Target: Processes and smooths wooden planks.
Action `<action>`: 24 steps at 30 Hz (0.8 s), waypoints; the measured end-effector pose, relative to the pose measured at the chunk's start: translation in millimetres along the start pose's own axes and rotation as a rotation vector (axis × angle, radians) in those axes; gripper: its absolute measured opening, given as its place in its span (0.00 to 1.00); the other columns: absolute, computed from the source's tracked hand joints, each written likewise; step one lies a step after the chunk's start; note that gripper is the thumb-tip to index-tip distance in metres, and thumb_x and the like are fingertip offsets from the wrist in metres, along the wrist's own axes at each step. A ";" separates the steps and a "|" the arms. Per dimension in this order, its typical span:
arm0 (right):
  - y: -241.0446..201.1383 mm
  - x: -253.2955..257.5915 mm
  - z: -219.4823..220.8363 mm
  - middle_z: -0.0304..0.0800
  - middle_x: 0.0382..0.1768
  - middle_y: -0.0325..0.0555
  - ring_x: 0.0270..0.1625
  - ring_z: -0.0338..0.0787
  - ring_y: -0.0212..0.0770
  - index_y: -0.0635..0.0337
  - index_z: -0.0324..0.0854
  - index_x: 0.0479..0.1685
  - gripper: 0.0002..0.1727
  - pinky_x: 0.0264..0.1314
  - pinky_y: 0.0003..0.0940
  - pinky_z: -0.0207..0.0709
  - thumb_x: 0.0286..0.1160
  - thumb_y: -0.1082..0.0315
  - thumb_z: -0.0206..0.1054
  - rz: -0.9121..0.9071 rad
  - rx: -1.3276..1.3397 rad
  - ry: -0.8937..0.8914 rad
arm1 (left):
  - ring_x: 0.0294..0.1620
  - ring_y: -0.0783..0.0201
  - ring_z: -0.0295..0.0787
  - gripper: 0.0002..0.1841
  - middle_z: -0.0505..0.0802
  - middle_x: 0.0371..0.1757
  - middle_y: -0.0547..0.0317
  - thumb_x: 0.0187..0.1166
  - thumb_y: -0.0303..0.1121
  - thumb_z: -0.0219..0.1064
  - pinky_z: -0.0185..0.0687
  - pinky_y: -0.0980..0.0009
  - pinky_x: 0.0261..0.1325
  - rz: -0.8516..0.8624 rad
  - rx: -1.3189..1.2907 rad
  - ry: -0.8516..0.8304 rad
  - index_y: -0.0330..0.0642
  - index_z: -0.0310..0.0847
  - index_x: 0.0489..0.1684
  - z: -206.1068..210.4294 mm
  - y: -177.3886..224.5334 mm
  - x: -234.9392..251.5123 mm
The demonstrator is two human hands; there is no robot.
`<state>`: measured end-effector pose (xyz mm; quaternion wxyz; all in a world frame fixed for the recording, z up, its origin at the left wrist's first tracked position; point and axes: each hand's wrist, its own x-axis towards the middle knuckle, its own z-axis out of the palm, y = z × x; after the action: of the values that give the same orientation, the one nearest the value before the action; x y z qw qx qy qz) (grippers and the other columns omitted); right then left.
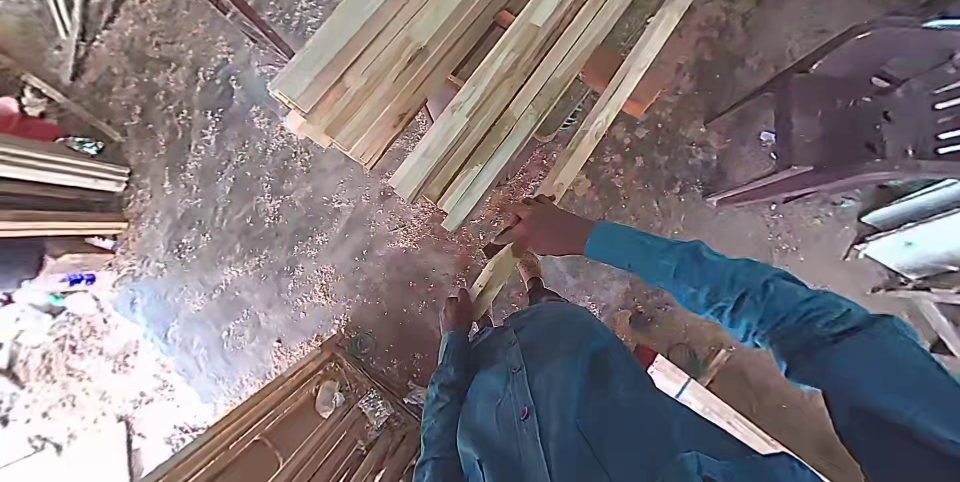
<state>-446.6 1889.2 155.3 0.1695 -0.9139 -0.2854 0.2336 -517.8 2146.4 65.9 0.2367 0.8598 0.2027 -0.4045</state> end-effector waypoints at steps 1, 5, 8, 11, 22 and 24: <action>4.1 9.8 0.3 0.83 0.64 0.60 0.73 0.76 0.64 0.27 0.89 0.67 0.26 0.77 0.71 0.59 0.72 0.68 0.74 -0.092 -0.040 -0.019 | 0.76 0.41 0.82 0.33 0.88 0.70 0.34 0.96 0.50 0.39 0.72 0.40 0.79 -0.009 -0.008 0.014 0.30 0.84 0.65 2.4 0.2 -1.6; -0.9 43.9 13.3 0.83 0.72 0.58 0.84 0.69 0.65 0.40 0.97 0.50 0.12 0.90 0.70 0.43 0.73 0.67 0.74 -0.438 -0.151 -0.068 | 0.76 0.41 0.82 0.33 0.88 0.70 0.35 0.95 0.52 0.41 0.72 0.40 0.78 -0.079 -0.074 0.065 0.30 0.85 0.63 7.0 5.1 -8.7; -4.6 60.1 27.5 0.82 0.74 0.60 0.85 0.68 0.66 0.46 0.96 0.50 0.12 0.92 0.70 0.39 0.76 0.70 0.70 -0.608 -0.255 -0.126 | 0.77 0.40 0.81 0.33 0.87 0.70 0.33 0.95 0.52 0.42 0.71 0.40 0.79 -0.090 -0.080 0.098 0.29 0.85 0.63 10.3 6.1 -12.7; -2.6 72.2 33.1 0.78 0.79 0.58 0.87 0.65 0.65 0.51 0.95 0.51 0.11 0.93 0.64 0.38 0.78 0.66 0.70 -0.692 -0.413 -0.148 | 0.76 0.40 0.82 0.33 0.88 0.68 0.33 0.95 0.53 0.43 0.71 0.39 0.79 -0.085 -0.087 0.123 0.30 0.86 0.62 14.6 2.5 -12.2; 28.1 67.5 -13.0 0.76 0.77 0.69 0.86 0.66 0.71 0.68 0.89 0.52 0.15 0.94 0.64 0.40 0.87 0.68 0.58 -0.729 -0.550 -0.138 | 0.74 0.38 0.84 0.34 0.89 0.67 0.32 0.94 0.54 0.43 0.74 0.37 0.76 -0.105 -0.166 0.121 0.30 0.86 0.62 19.4 -5.1 -3.1; 36.6 56.2 -17.6 0.79 0.73 0.70 0.83 0.70 0.71 0.67 0.89 0.48 0.12 0.92 0.66 0.47 0.83 0.73 0.59 -0.694 -0.606 -0.079 | 0.72 0.39 0.85 0.33 0.90 0.66 0.32 0.94 0.54 0.44 0.75 0.38 0.76 -0.092 -0.167 0.095 0.30 0.86 0.61 15.9 -4.2 -4.9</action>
<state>-380.3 1891.3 135.2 -0.0481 -0.7630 -0.6362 0.1038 -532.6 2139.9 59.8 0.2786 0.8451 0.2861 -0.3554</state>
